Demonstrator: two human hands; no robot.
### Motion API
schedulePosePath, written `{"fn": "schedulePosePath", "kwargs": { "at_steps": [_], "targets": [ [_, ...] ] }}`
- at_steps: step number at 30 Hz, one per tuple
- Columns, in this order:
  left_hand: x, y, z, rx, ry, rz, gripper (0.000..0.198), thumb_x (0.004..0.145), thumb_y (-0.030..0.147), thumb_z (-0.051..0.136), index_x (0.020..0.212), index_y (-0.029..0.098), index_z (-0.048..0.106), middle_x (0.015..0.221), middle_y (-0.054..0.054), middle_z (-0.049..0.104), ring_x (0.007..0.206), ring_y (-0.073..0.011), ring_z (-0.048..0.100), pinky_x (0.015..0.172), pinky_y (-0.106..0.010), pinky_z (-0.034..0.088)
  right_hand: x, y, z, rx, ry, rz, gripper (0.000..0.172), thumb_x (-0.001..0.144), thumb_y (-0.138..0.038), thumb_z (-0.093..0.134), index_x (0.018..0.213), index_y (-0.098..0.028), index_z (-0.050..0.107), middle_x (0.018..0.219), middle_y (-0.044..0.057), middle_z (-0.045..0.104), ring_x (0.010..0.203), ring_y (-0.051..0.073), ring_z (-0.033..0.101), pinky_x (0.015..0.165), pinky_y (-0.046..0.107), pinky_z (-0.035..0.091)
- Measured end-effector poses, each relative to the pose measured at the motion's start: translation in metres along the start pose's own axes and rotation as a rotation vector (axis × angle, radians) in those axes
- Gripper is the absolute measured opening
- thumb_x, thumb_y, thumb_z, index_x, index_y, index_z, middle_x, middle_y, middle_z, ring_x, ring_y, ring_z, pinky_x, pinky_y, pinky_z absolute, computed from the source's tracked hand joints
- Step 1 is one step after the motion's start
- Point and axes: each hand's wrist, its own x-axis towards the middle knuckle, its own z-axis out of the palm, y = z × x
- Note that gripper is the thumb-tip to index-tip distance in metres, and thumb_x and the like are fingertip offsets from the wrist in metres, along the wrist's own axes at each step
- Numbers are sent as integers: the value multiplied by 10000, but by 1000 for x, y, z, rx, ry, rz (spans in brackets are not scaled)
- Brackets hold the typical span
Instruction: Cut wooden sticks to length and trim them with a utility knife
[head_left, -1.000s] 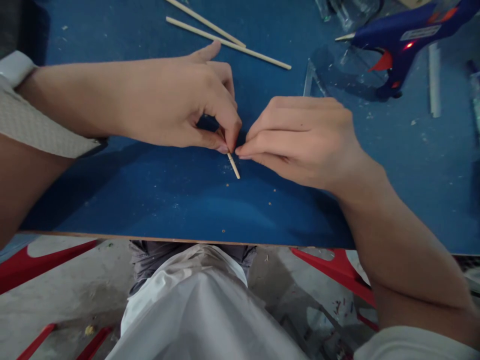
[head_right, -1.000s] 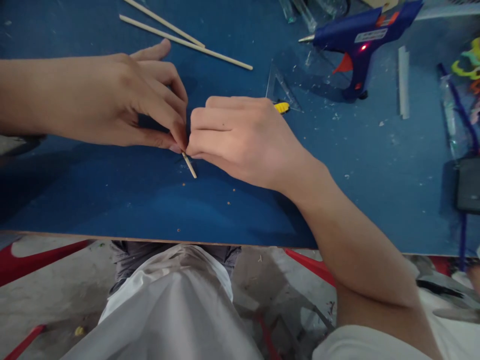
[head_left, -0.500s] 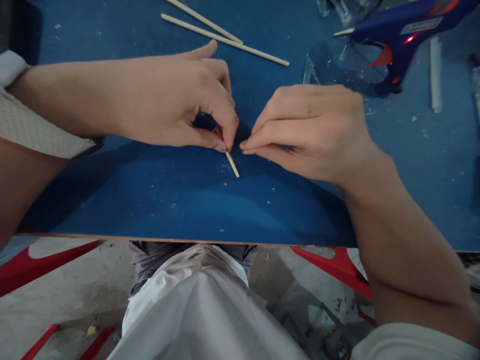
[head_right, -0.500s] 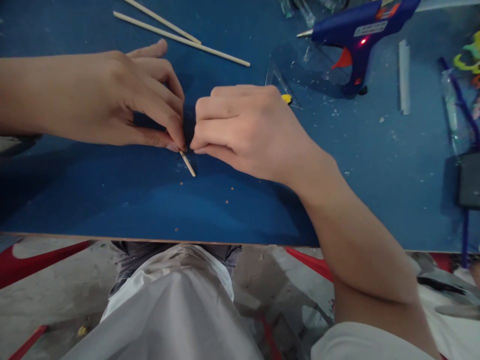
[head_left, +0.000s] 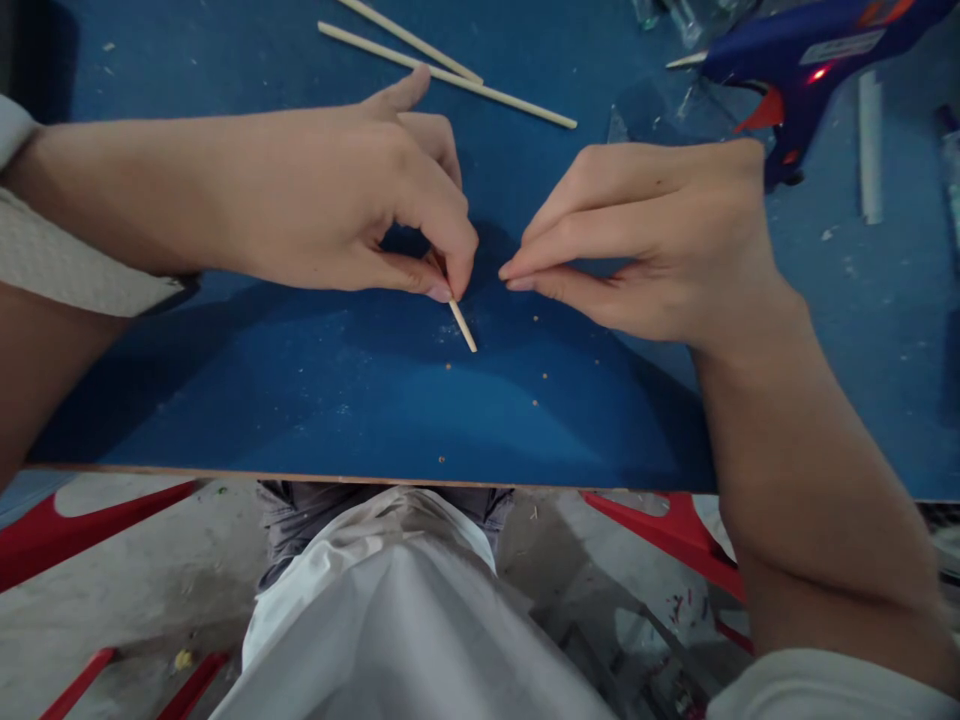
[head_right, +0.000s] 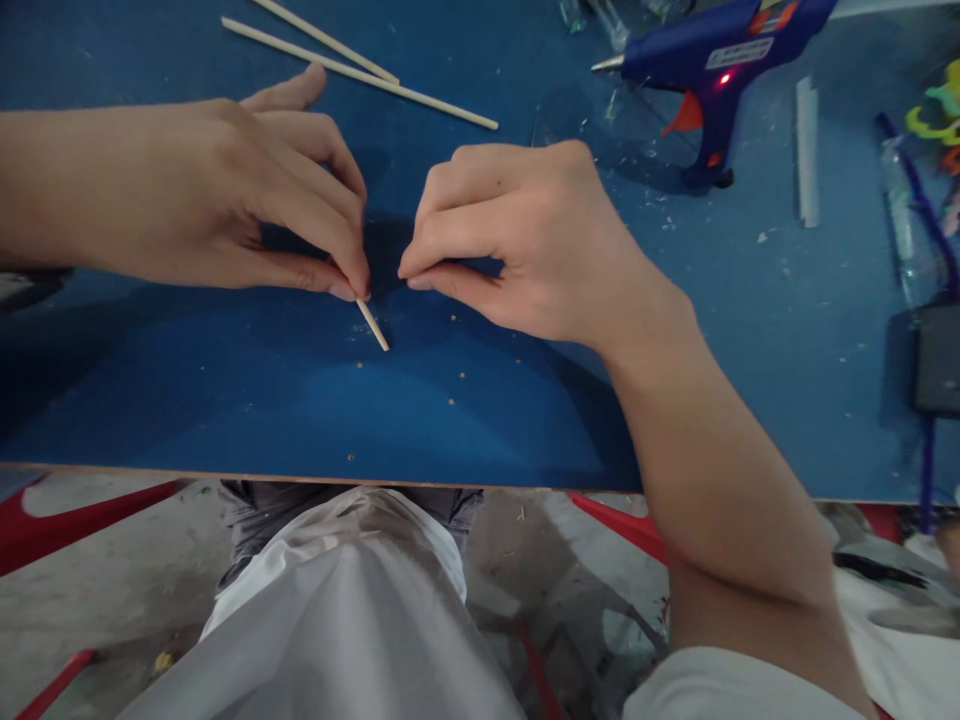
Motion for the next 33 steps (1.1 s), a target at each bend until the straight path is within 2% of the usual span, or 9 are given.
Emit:
{"fn": "schedulePosePath", "kwargs": {
  "at_steps": [3, 9, 12, 15, 18, 21, 27, 33],
  "targets": [
    [0, 0, 0, -4, 7, 19, 854, 1161, 915, 316, 1102, 332, 937, 1014, 18, 828, 1372, -279, 709, 1493, -833, 15, 0, -1, -1, 6, -36, 44, 238, 1194, -364, 693, 1076, -353, 899, 1102, -13, 895, 956, 216, 824, 836, 403, 619],
    [-2, 1, 0, -32, 28, 37, 753, 1193, 853, 385, 1094, 351, 938, 1008, 33, 834, 1334, -260, 716, 1502, -820, 23, -1, -3, 1, -20, -43, 52, 227, 1193, -374, 694, 1072, -358, 885, 1085, -37, 897, 957, 207, 826, 825, 408, 627],
    [-2, 0, -1, -34, 22, 43, 695, 1198, 826, 421, 1141, 365, 938, 1023, 27, 851, 1293, -254, 728, 1516, -778, 53, -2, -3, 2, -28, -42, 62, 222, 1187, -382, 700, 1061, -358, 881, 1080, -43, 903, 955, 210, 833, 825, 412, 633],
    [-2, -1, -1, -25, 14, 38, 678, 1209, 798, 414, 1187, 368, 937, 1009, 18, 843, 1291, -249, 724, 1527, -736, 68, -1, -2, 1, -19, -35, 23, 219, 1191, -366, 700, 1062, -342, 875, 1068, -36, 906, 951, 210, 832, 815, 407, 628],
    [-1, -1, 0, -18, 13, 37, 666, 1222, 754, 394, 1147, 365, 929, 994, 28, 817, 1352, -261, 700, 1508, -783, 25, 0, -1, 0, 10, -26, -34, 199, 1185, -318, 713, 1062, -323, 869, 1067, -23, 911, 943, 203, 822, 806, 398, 615],
    [0, 0, 1, -4, 10, 30, 714, 1216, 762, 364, 1082, 330, 917, 1000, 33, 802, 1372, -261, 693, 1493, -805, 35, 0, -1, -1, 33, -35, -27, 196, 1175, -299, 725, 1041, -314, 868, 1072, -20, 910, 937, 207, 813, 804, 404, 617],
    [2, 4, 1, 3, -1, -18, 952, 1138, 949, 244, 1039, 293, 926, 982, 21, 789, 1361, -252, 679, 1484, -818, 73, -1, 0, -1, 107, -15, -33, 172, 1149, -281, 745, 1030, -287, 870, 1056, -5, 900, 919, 225, 802, 800, 418, 626],
    [4, 2, 1, 37, -36, -19, 886, 1151, 881, 266, 1020, 287, 911, 976, 27, 789, 1363, -246, 685, 1517, -710, 87, -2, 1, -1, 102, -12, -4, 171, 1134, -261, 747, 1018, -308, 863, 1057, -14, 903, 919, 222, 800, 797, 432, 628]
  ]
}}
